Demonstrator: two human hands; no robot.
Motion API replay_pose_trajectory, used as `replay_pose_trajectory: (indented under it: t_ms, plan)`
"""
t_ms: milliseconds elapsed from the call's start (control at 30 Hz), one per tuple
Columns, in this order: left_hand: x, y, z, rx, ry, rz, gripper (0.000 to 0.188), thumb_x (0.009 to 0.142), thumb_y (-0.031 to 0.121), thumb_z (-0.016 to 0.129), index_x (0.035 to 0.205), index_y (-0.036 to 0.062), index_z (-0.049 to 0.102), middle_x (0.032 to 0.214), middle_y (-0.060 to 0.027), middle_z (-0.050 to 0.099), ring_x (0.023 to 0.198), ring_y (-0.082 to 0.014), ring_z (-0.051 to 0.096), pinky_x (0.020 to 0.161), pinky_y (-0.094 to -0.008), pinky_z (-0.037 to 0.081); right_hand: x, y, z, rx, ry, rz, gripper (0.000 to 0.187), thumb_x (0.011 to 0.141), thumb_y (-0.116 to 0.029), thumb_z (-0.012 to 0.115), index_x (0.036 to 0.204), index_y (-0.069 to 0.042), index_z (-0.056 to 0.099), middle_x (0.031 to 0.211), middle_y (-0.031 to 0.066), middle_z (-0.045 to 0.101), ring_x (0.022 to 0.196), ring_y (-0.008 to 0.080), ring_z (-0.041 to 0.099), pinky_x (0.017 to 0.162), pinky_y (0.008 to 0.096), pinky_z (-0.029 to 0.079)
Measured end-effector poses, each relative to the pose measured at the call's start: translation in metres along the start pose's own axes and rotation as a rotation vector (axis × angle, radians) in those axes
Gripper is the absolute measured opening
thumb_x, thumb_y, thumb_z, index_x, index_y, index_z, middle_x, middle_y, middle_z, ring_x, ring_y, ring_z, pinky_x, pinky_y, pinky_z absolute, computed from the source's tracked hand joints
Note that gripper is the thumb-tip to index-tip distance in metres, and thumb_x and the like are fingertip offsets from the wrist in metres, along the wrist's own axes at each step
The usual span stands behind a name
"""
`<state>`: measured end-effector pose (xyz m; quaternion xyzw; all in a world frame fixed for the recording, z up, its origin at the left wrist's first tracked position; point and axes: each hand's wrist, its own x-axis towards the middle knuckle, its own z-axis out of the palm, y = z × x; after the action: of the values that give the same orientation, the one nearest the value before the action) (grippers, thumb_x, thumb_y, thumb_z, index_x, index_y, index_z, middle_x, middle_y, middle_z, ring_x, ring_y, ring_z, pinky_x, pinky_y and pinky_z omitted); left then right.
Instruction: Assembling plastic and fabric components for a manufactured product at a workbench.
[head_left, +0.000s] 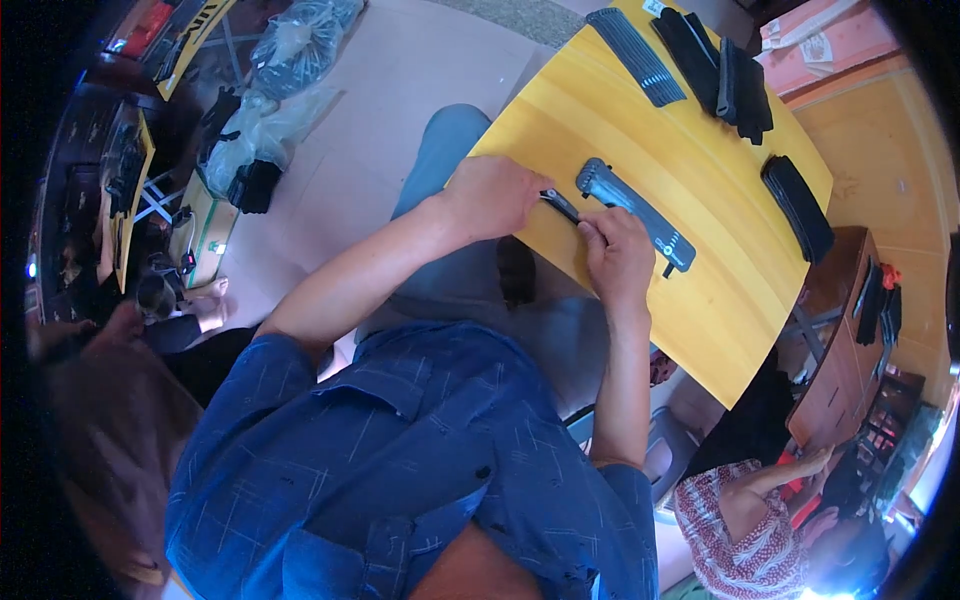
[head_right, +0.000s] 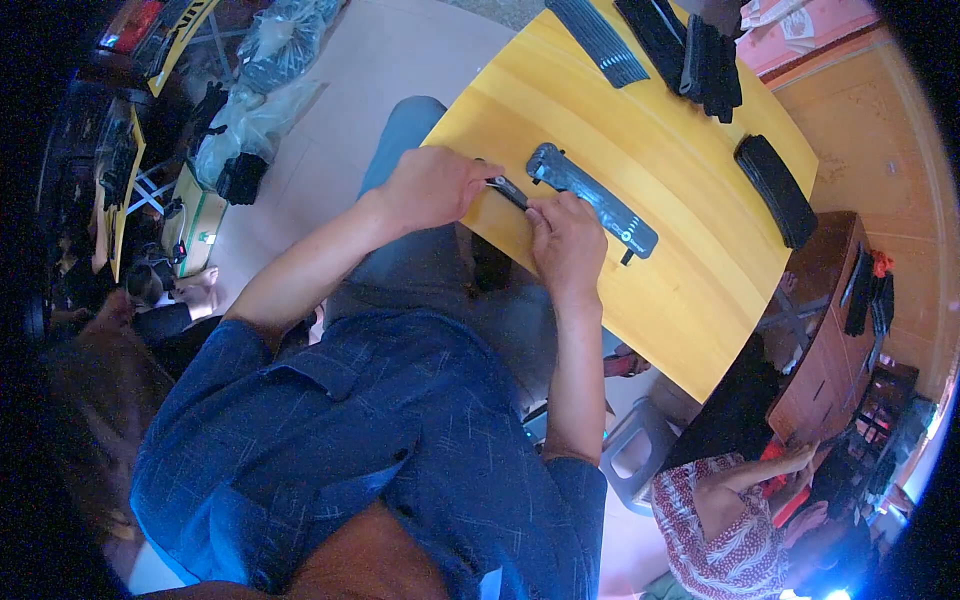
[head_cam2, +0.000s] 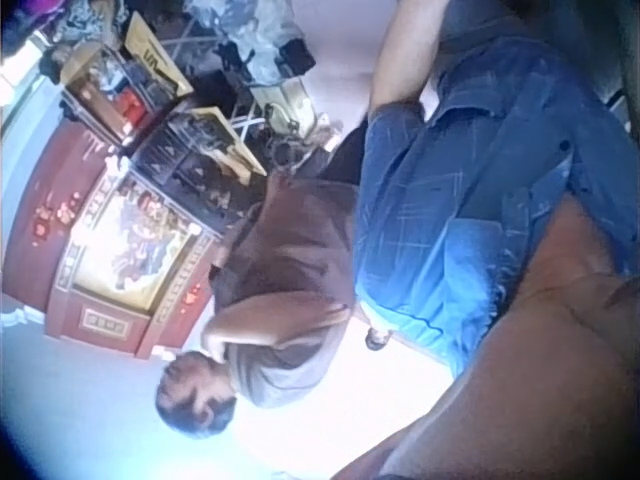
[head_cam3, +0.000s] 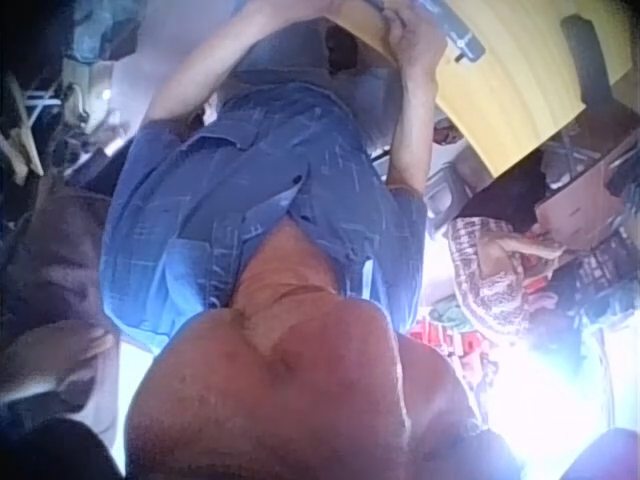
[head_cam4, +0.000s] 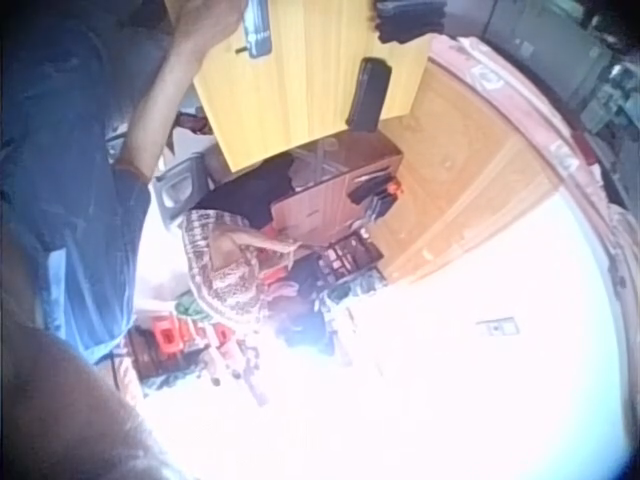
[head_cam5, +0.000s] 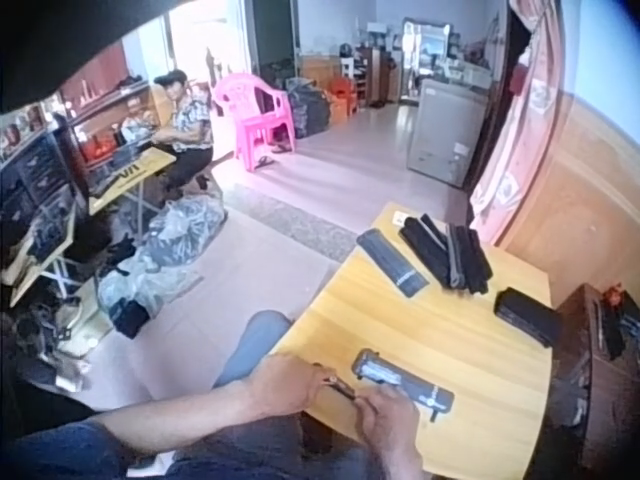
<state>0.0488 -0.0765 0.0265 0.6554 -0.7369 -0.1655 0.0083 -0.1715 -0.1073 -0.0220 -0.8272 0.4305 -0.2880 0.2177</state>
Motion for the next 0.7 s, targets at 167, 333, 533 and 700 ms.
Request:
replay_pose_trajectory:
  t_ms: [167,333,533,700]
  plan:
    - [0.001,-0.008,0.008,-0.077,0.077,0.034,0.031,0.099,0.027,0.056,0.125,0.0252,0.073,0.094,-0.0125,0.075,0.087,-0.0357,0.073,0.074,-0.0512,0.058,0.000,0.002,0.001,-0.011,-0.009,-0.011,0.008,0.085,-0.015,0.076,0.091,-0.010,0.075,0.087,0.0097,0.067,0.088,0.0329,0.066,0.076,0.0437,0.053]
    - [0.001,-0.013,0.014,-0.074,0.105,-0.050,0.034,0.097,0.024,0.057,0.128,0.0257,0.072,0.098,-0.0132,0.075,0.087,-0.0355,0.073,0.075,-0.0507,0.058,0.000,0.002,0.003,-0.003,0.006,-0.018,0.008,0.086,-0.015,0.076,0.091,-0.010,0.076,0.088,0.0099,0.068,0.088,0.0325,0.066,0.076,0.0437,0.054]
    - [-0.003,-0.024,0.006,0.074,0.044,-0.003,0.039,0.097,0.019,0.054,0.132,0.0258,0.069,0.095,-0.0115,0.076,0.088,-0.0323,0.075,0.070,-0.0467,0.060,0.002,0.000,0.001,-0.012,-0.021,0.003,0.008,0.085,-0.015,0.076,0.091,-0.009,0.075,0.089,0.0100,0.068,0.089,0.0323,0.066,0.078,0.0439,0.053]
    - [-0.005,-0.025,0.003,0.093,0.046,0.043,0.037,0.099,0.021,0.052,0.132,0.0235,0.069,0.090,-0.0124,0.075,0.083,-0.0331,0.074,0.067,-0.0487,0.059,0.008,-0.007,-0.004,-0.064,-0.077,-0.016,0.009,0.085,-0.016,0.075,0.090,-0.009,0.074,0.091,0.0109,0.067,0.091,0.0333,0.066,0.079,0.0446,0.053]
